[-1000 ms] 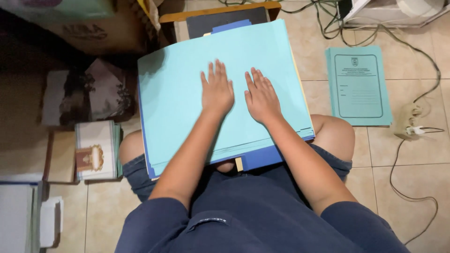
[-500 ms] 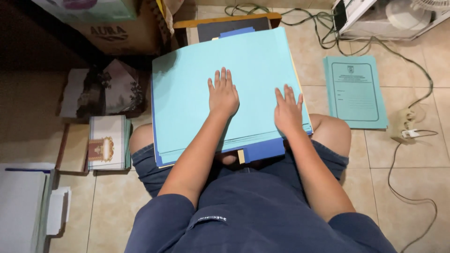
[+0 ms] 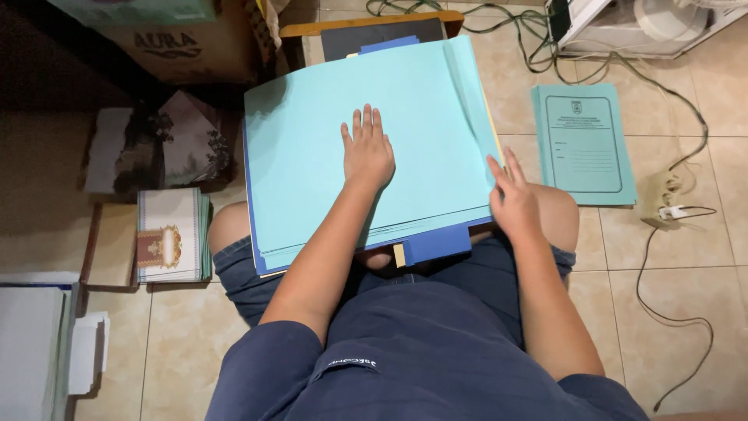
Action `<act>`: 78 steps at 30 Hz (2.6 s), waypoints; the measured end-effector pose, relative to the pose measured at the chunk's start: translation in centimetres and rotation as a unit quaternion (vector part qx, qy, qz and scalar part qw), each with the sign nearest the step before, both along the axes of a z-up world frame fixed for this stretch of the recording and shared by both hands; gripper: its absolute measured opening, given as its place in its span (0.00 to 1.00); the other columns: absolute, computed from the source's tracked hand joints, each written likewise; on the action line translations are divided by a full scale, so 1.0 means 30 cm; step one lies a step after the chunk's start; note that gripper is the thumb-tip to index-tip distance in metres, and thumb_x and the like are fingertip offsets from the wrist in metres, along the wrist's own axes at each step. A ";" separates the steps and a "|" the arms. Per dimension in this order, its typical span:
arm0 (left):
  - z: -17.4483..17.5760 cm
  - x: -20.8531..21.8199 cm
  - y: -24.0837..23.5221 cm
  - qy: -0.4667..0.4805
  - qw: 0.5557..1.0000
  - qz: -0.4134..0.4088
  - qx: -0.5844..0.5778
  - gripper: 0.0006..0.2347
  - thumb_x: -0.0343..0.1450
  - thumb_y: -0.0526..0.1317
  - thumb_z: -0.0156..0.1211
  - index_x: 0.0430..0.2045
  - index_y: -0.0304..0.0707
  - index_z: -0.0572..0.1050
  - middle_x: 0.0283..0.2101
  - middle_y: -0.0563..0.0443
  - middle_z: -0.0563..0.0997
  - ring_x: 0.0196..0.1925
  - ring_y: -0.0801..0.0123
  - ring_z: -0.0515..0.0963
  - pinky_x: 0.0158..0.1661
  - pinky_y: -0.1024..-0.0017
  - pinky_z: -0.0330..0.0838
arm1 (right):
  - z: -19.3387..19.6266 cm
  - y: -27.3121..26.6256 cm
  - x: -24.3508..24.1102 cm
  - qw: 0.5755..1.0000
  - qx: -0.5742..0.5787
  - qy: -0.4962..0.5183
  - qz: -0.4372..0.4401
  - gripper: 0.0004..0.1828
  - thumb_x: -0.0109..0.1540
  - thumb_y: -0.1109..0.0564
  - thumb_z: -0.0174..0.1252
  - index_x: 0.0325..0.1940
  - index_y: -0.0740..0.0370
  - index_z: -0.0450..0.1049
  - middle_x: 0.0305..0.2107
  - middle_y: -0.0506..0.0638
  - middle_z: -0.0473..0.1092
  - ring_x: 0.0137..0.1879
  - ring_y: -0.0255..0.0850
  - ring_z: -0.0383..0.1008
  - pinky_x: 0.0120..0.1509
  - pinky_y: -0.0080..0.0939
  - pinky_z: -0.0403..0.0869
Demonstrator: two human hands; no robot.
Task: Manually pressing and flattening a stack of paper folders on the floor using hands.
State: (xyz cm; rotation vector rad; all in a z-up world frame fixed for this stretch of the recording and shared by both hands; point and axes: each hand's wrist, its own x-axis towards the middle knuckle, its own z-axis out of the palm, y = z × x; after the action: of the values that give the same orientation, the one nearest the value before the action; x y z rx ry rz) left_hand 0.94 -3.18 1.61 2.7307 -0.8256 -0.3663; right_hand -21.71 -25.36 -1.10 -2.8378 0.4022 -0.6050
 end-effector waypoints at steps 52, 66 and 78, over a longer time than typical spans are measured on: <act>-0.104 0.009 -0.027 -0.077 0.995 0.028 -0.066 0.32 0.75 0.55 0.41 0.72 0.31 0.55 0.77 0.33 0.49 0.78 0.42 0.41 0.70 0.43 0.32 | -0.013 0.006 0.634 0.994 -0.021 0.105 -0.032 0.32 0.73 0.49 0.43 0.77 0.68 0.52 0.76 0.57 0.48 0.80 0.47 0.44 0.81 0.48 0.48; -0.026 0.000 -0.022 -0.003 1.000 0.028 0.004 0.33 0.77 0.58 0.32 0.75 0.35 0.48 0.79 0.37 0.43 0.81 0.47 0.37 0.74 0.43 0.27 | 0.087 0.117 0.320 0.967 0.066 0.245 -0.038 0.37 0.73 0.42 0.36 0.80 0.68 0.45 0.77 0.64 0.40 0.83 0.52 0.36 0.83 0.53 0.38; -0.001 0.007 -0.023 0.022 0.999 0.047 -0.002 0.33 0.77 0.56 0.32 0.74 0.31 0.48 0.79 0.38 0.44 0.81 0.50 0.39 0.74 0.46 0.29 | 0.085 -0.051 0.868 0.977 0.041 0.208 -0.016 0.34 0.75 0.42 0.32 0.81 0.64 0.46 0.78 0.56 0.42 0.83 0.43 0.38 0.85 0.45 0.39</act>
State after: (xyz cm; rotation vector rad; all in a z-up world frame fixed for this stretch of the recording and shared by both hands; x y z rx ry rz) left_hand 1.14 -3.86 1.57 2.7359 -0.6845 -0.4025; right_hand 4.32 -26.88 1.45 -2.8701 0.5266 0.0101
